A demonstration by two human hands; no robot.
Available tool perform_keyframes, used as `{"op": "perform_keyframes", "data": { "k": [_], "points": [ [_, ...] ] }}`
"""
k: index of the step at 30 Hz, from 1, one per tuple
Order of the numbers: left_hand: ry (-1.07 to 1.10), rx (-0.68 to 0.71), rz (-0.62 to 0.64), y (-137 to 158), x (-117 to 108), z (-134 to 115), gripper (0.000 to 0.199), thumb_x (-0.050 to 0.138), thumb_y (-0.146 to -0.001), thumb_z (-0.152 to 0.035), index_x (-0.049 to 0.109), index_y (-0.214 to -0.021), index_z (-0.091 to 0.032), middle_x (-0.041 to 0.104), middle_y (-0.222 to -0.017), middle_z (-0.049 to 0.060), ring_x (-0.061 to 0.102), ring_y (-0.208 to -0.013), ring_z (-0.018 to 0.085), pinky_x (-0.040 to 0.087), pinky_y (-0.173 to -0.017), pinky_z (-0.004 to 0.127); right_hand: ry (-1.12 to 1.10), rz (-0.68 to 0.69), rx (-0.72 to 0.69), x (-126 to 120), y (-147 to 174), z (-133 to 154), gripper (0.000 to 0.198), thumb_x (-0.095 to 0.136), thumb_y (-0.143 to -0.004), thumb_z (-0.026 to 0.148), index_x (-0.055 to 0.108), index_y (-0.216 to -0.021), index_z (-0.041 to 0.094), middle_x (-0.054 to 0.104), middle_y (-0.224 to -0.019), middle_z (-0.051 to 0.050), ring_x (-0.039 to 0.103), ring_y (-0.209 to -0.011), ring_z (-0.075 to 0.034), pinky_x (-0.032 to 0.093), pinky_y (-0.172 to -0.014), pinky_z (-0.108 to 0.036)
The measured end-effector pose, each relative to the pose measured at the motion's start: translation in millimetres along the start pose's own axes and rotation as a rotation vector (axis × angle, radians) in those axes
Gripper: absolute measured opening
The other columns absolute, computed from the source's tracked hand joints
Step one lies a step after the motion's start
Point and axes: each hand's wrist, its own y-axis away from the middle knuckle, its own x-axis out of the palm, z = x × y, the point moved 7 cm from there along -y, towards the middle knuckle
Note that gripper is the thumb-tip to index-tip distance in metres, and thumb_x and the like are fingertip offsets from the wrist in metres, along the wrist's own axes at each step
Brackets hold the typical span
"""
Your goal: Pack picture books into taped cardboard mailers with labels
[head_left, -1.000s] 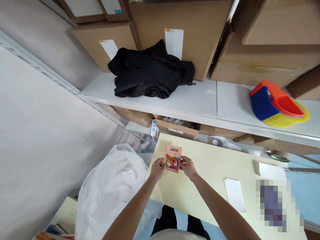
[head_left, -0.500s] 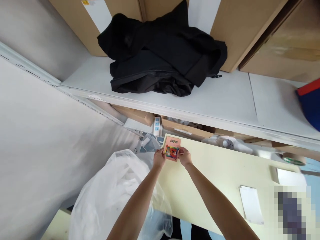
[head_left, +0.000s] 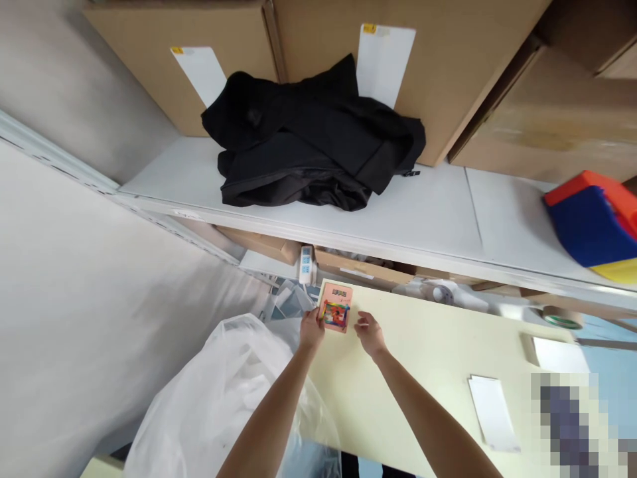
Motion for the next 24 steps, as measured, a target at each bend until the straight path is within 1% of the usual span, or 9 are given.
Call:
{"op": "perform_keyframes", "data": {
  "k": [3,5,8,10,13,16,18,21,24],
  "points": [
    [-0.016,0.009,-0.043,6,-5,-6,0.032,0.052,-0.074,-0.012,0.062,-0.104,-0.013,0.059,-0.086,0.009,0.058,-0.092,0.024,0.045,-0.088,0.036,-0.145,0.035,-0.017,-24,36,-16,0.039,0.063,-0.065,0.040,0.059,-0.099,0.022,0.059,-0.084,-0.003,0.057,-0.060,-0.014,0.049,-0.056,-0.031],
    [-0.007,0.042,-0.095,14,-9,-17,0.034,0.053,-0.074,-0.014,0.060,-0.107,-0.012,0.060,-0.093,0.012,0.056,-0.098,0.026,0.044,-0.092,0.039,-0.218,0.040,-0.021,-49,65,-25,0.038,0.065,-0.066,0.044,0.061,-0.097,0.023,0.060,-0.085,-0.004,0.058,-0.060,-0.015,0.050,-0.057,-0.033],
    [0.077,0.177,-0.134,34,-11,-50,0.032,0.052,-0.076,-0.017,0.060,-0.107,-0.015,0.061,-0.102,0.013,0.056,-0.102,0.026,0.043,-0.094,0.040,-0.227,-0.027,-0.024,-104,101,-26,0.036,0.064,-0.071,0.050,0.064,-0.094,0.023,0.062,-0.082,-0.005,0.062,-0.064,-0.019,0.052,-0.062,-0.037],
    [0.148,0.306,-0.090,52,-10,-86,0.025,0.051,-0.079,-0.018,0.061,-0.102,-0.018,0.062,-0.103,0.012,0.057,-0.101,0.025,0.044,-0.092,0.040,-0.192,-0.116,-0.057,-153,117,-12,0.036,0.063,-0.072,0.052,0.064,-0.094,0.023,0.064,-0.079,-0.005,0.063,-0.068,-0.021,0.054,-0.066,-0.039],
    [0.220,0.516,0.033,87,-13,-154,0.018,0.048,-0.083,-0.018,0.064,-0.091,-0.019,0.065,-0.094,0.009,0.060,-0.094,0.022,0.047,-0.087,0.037,-0.130,-0.289,-0.180,-234,130,31,0.038,0.064,-0.073,0.051,0.064,-0.096,0.021,0.067,-0.082,-0.007,0.064,-0.074,-0.023,0.054,-0.071,-0.039],
    [0.252,0.689,0.106,120,-24,-229,0.018,0.047,-0.085,-0.019,0.066,-0.087,-0.020,0.065,-0.090,0.008,0.061,-0.088,0.020,0.049,-0.082,0.034,-0.072,-0.506,-0.349,-312,141,94,0.038,0.065,-0.072,0.050,0.063,-0.094,0.020,0.067,-0.088,-0.009,0.063,-0.076,-0.022,0.053,-0.073,-0.037],
    [0.269,0.766,0.121,134,-32,-279,0.017,0.048,-0.085,-0.020,0.065,-0.089,-0.020,0.065,-0.091,0.007,0.061,-0.086,0.018,0.050,-0.081,0.033,-0.071,-0.649,-0.473,-355,148,138,0.039,0.066,-0.072,0.050,0.062,-0.096,0.019,0.066,-0.095,-0.009,0.063,-0.081,-0.021,0.053,-0.077,-0.039],
    [0.341,0.785,0.142,137,-35,-352,0.017,0.053,-0.083,-0.024,0.064,-0.096,-0.020,0.064,-0.098,0.008,0.061,-0.088,0.018,0.052,-0.076,0.031,-0.113,-0.710,-0.634,-400,145,195,0.052,0.068,-0.071,0.050,0.057,-0.112,0.020,0.061,-0.113,-0.012,0.059,-0.098,-0.023,0.053,-0.083,-0.040],
    [0.445,0.683,0.159,121,-25,-418,0.033,0.059,-0.080,-0.028,0.059,-0.111,-0.017,0.062,-0.110,0.012,0.061,-0.097,0.020,0.054,-0.076,0.031,-0.190,-0.626,-0.609,-425,114,227,0.066,0.066,-0.073,0.052,0.045,-0.127,0.020,0.046,-0.137,-0.015,0.049,-0.121,-0.026,0.047,-0.096,-0.044]
  ]
}}
